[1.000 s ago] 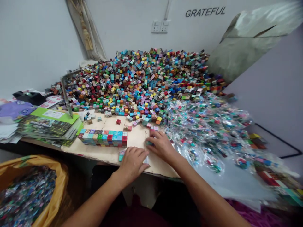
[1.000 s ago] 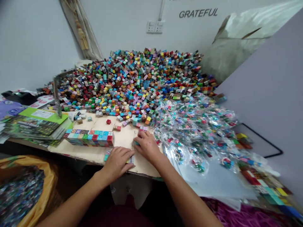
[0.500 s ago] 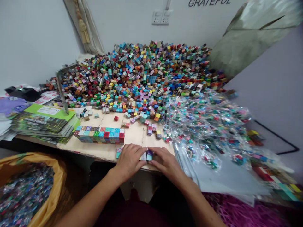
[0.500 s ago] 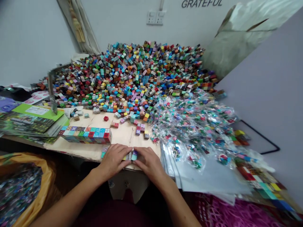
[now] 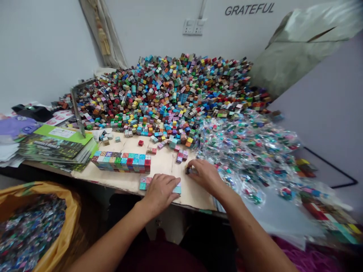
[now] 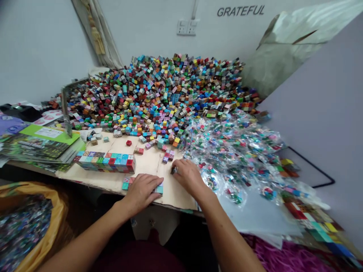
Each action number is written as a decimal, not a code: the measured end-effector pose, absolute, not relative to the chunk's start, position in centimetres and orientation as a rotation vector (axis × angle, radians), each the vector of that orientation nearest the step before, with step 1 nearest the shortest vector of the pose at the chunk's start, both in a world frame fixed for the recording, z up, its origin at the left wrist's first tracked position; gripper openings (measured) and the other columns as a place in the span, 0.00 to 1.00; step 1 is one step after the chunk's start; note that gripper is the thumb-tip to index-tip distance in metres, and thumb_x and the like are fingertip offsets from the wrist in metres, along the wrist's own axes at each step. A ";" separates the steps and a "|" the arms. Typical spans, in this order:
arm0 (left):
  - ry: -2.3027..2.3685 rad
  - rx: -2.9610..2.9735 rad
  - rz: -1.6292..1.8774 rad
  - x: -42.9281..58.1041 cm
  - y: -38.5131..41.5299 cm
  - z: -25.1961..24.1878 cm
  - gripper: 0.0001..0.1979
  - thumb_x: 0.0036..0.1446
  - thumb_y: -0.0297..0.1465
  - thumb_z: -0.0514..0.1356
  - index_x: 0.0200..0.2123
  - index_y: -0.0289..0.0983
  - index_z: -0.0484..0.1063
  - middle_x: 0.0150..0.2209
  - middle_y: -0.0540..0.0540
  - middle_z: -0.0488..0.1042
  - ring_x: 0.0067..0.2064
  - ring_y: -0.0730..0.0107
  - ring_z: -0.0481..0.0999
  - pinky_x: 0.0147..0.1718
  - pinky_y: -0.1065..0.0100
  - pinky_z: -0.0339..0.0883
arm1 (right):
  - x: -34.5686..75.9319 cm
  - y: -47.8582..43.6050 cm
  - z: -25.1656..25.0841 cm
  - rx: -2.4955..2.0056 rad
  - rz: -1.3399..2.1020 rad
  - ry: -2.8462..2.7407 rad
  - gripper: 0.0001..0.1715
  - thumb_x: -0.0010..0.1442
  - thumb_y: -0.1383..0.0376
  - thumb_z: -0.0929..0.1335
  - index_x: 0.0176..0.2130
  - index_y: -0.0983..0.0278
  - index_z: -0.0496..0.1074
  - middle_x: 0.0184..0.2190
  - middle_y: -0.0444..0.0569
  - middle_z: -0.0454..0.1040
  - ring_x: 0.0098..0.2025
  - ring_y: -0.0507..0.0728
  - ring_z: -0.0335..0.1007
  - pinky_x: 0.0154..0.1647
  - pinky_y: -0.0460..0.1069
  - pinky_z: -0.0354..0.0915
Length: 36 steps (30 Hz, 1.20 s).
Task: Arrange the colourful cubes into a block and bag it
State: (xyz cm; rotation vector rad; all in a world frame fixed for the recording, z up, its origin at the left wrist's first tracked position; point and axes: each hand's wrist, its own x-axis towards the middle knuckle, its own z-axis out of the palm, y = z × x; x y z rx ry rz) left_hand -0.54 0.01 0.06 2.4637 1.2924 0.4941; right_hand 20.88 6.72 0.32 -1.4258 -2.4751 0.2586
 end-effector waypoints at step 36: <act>1.306 2.448 0.456 0.6 -0.1 0.3 0.24 0.55 0.34 0.63 0.54 0.41 0.62 0.50 0.45 0.71 0.51 0.60 0.68 0.47 0.58 0.61 | 21.6 -0.8 -0.4 -1.172 0.495 -2.177 0.16 0.64 0.66 0.60 0.51 0.60 0.65 0.46 0.52 0.70 0.50 0.59 0.65 0.51 0.55 0.63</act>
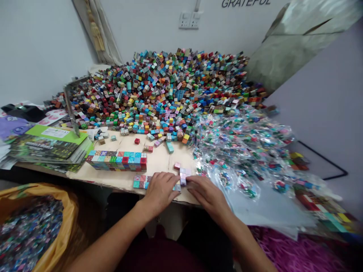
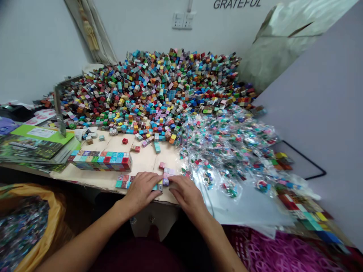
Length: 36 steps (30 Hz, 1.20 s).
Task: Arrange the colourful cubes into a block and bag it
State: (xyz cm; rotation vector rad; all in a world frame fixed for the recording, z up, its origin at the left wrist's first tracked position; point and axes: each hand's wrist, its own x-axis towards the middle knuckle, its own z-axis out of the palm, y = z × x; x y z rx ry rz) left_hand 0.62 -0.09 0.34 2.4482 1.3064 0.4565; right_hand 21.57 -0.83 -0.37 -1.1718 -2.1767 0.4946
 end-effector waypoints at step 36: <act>1.333 2.486 0.470 0.5 -0.4 0.2 0.22 0.56 0.34 0.61 0.54 0.41 0.62 0.50 0.44 0.71 0.51 0.60 0.68 0.48 0.58 0.61 | 21.5 1.8 -0.1 -1.596 0.356 -2.207 0.24 0.58 0.58 0.68 0.53 0.61 0.67 0.45 0.54 0.66 0.42 0.60 0.69 0.41 0.52 0.67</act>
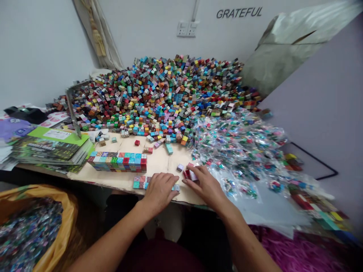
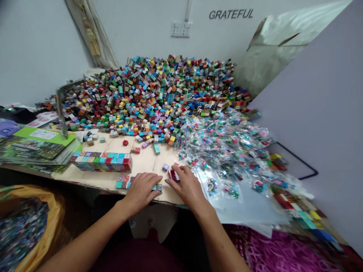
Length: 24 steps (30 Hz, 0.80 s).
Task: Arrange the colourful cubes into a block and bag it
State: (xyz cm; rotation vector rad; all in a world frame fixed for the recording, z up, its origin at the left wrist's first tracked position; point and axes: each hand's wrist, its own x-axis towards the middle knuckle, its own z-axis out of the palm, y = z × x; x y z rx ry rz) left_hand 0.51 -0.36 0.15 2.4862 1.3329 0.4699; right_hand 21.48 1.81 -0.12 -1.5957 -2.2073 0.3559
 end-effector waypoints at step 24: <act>1.313 2.492 0.492 0.4 -0.3 -0.3 0.24 0.56 0.34 0.62 0.54 0.39 0.61 0.51 0.44 0.71 0.51 0.60 0.68 0.48 0.58 0.60 | 20.6 0.5 1.2 -1.579 0.578 -2.421 0.21 0.51 0.71 0.70 0.45 0.62 0.67 0.38 0.48 0.68 0.36 0.55 0.66 0.36 0.46 0.60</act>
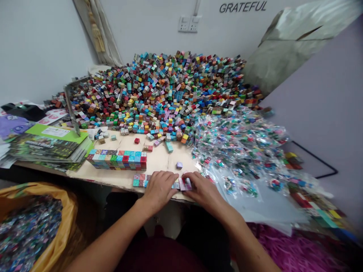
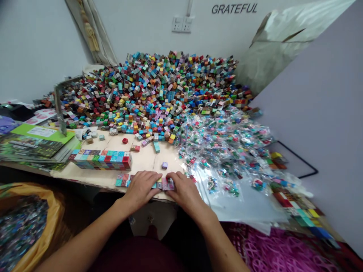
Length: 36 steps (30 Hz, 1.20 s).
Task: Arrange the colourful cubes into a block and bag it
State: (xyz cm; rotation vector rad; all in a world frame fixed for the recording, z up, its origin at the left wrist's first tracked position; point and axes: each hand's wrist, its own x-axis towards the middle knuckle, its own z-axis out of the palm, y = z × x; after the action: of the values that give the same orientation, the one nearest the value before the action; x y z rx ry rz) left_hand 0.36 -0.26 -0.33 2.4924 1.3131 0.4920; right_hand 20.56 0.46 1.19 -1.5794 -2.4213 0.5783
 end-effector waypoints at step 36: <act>1.238 2.507 0.632 1.3 0.3 -0.8 0.20 0.54 0.33 0.63 0.50 0.37 0.66 0.47 0.44 0.75 0.47 0.61 0.73 0.44 0.60 0.66 | 21.1 1.4 0.9 -1.448 0.833 -2.343 0.22 0.52 0.71 0.67 0.49 0.66 0.70 0.43 0.52 0.73 0.42 0.58 0.69 0.43 0.50 0.64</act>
State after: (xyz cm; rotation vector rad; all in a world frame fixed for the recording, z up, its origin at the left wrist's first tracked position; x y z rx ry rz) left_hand 1.32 0.32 -0.78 2.5066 1.2381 0.6317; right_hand 21.09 1.41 0.92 -1.4479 -2.3428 0.8332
